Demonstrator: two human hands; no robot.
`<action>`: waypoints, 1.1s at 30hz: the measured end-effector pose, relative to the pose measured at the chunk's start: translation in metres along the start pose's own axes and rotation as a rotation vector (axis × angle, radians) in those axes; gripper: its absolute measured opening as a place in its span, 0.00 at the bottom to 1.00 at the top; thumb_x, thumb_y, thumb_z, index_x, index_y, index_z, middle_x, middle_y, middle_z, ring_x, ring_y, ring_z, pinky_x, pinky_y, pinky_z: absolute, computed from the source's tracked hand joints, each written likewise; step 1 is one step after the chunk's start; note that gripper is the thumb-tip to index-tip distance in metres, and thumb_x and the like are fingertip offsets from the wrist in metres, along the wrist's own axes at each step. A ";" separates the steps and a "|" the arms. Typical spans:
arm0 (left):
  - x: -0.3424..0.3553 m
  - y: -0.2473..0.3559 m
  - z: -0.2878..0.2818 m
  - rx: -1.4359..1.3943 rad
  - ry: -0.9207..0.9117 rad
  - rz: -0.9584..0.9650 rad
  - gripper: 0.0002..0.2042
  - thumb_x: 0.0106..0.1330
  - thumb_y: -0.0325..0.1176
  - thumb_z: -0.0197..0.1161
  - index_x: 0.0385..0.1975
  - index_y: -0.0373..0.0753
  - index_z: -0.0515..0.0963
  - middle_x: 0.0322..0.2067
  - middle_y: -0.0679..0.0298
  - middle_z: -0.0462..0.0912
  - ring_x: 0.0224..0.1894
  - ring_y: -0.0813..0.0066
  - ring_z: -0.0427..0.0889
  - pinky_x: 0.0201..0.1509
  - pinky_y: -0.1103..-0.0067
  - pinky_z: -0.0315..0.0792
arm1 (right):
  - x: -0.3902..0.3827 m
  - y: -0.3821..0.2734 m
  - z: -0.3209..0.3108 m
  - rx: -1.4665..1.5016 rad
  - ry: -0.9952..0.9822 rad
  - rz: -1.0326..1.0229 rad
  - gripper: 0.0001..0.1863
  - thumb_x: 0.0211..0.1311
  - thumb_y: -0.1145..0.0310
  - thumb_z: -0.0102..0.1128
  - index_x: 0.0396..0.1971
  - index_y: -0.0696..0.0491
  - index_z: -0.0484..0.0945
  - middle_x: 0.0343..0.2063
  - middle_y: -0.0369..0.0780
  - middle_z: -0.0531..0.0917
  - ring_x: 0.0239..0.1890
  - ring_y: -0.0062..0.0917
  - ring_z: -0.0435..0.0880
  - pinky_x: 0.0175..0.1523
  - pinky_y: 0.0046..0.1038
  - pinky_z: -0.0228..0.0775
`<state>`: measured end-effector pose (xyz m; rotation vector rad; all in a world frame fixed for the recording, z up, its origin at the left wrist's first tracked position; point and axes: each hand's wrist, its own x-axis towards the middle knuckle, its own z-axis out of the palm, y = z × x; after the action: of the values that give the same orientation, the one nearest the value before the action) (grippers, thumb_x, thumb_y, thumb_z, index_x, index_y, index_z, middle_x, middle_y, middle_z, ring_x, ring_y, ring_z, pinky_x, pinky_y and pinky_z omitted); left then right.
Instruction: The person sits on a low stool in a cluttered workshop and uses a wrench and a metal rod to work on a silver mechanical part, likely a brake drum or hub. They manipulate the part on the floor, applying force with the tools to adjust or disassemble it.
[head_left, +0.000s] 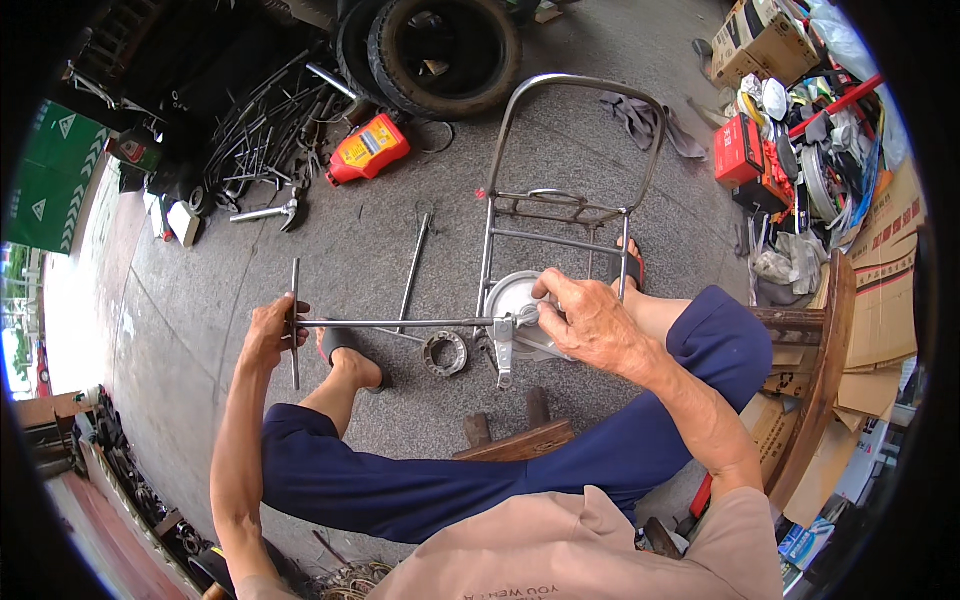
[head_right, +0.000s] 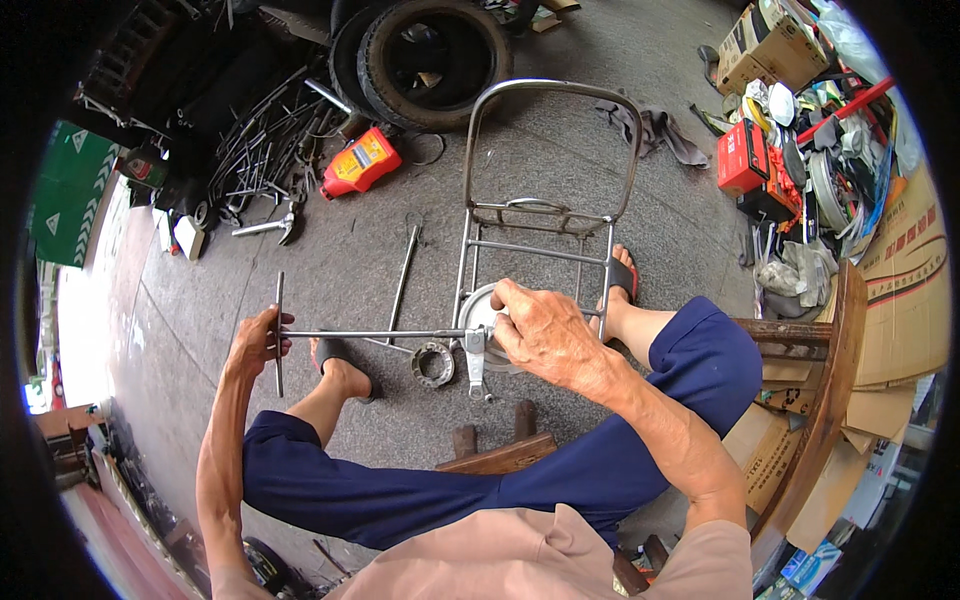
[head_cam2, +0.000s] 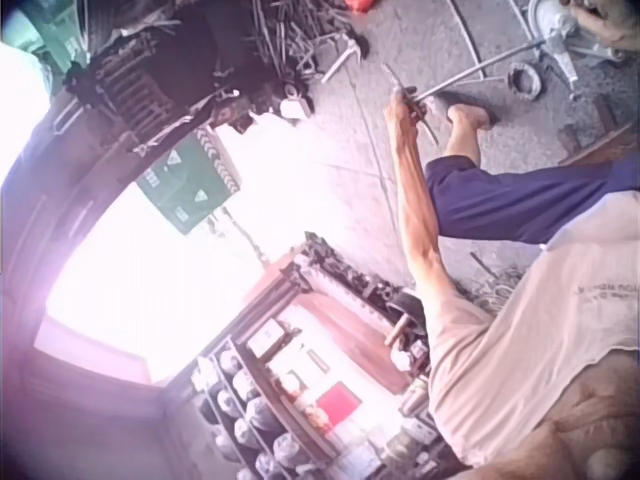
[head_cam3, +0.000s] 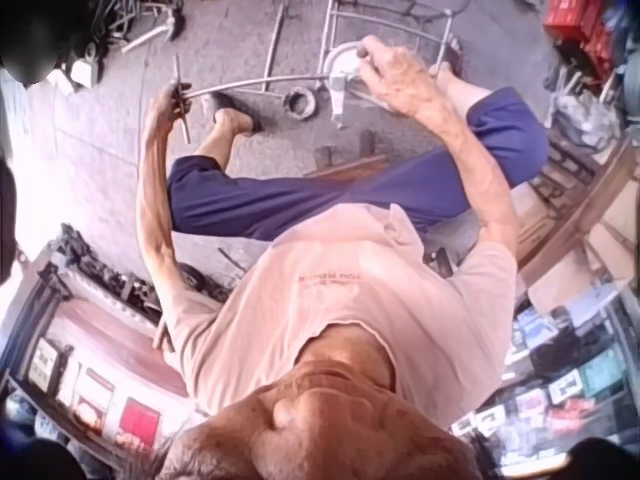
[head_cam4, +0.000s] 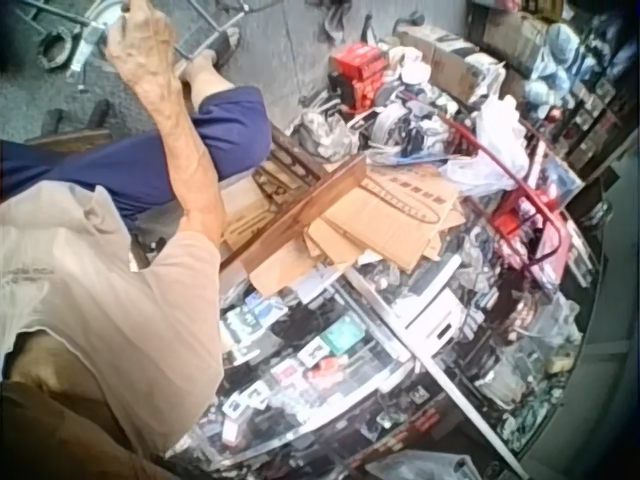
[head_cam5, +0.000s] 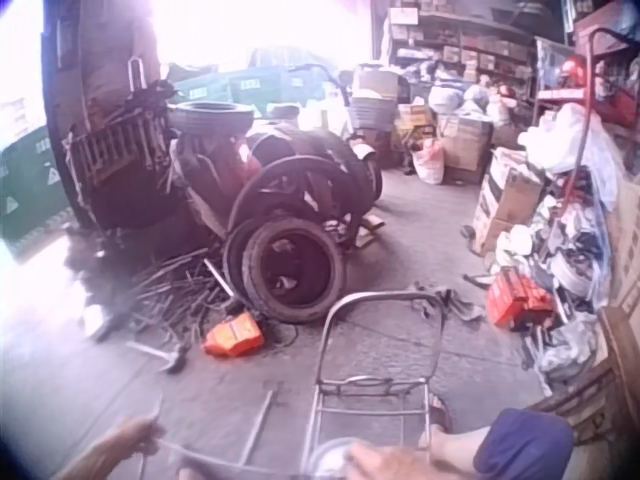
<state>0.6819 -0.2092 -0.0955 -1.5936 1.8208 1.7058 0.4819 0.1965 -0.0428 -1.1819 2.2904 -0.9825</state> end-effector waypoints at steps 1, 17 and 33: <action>-0.004 0.002 0.001 0.059 0.030 -0.012 0.20 0.68 0.47 0.52 0.45 0.34 0.76 0.18 0.67 0.71 0.17 0.75 0.75 0.20 0.81 0.70 | 0.000 -0.001 0.000 -0.003 -0.003 0.010 0.07 0.58 0.73 0.52 0.35 0.58 0.69 0.19 0.48 0.78 0.24 0.44 0.80 0.32 0.40 0.71; -0.017 0.006 -0.025 -0.325 -0.210 -0.025 0.14 0.61 0.29 0.52 0.42 0.26 0.75 0.24 0.57 0.80 0.24 0.72 0.80 0.28 0.79 0.77 | 0.002 -0.003 -0.001 0.007 -0.016 0.079 0.06 0.58 0.72 0.53 0.33 0.58 0.71 0.19 0.48 0.79 0.24 0.42 0.81 0.33 0.39 0.72; -0.025 0.002 -0.011 0.055 -0.059 0.177 0.16 0.63 0.40 0.64 0.37 0.29 0.80 0.19 0.65 0.79 0.20 0.80 0.78 0.23 0.81 0.72 | 0.003 0.000 0.002 0.000 -0.005 0.064 0.07 0.57 0.73 0.54 0.33 0.59 0.73 0.21 0.50 0.80 0.24 0.39 0.82 0.30 0.34 0.72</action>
<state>0.6961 -0.2045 -0.0731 -1.3830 2.0136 1.7365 0.4811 0.1931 -0.0438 -1.1032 2.3089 -0.9551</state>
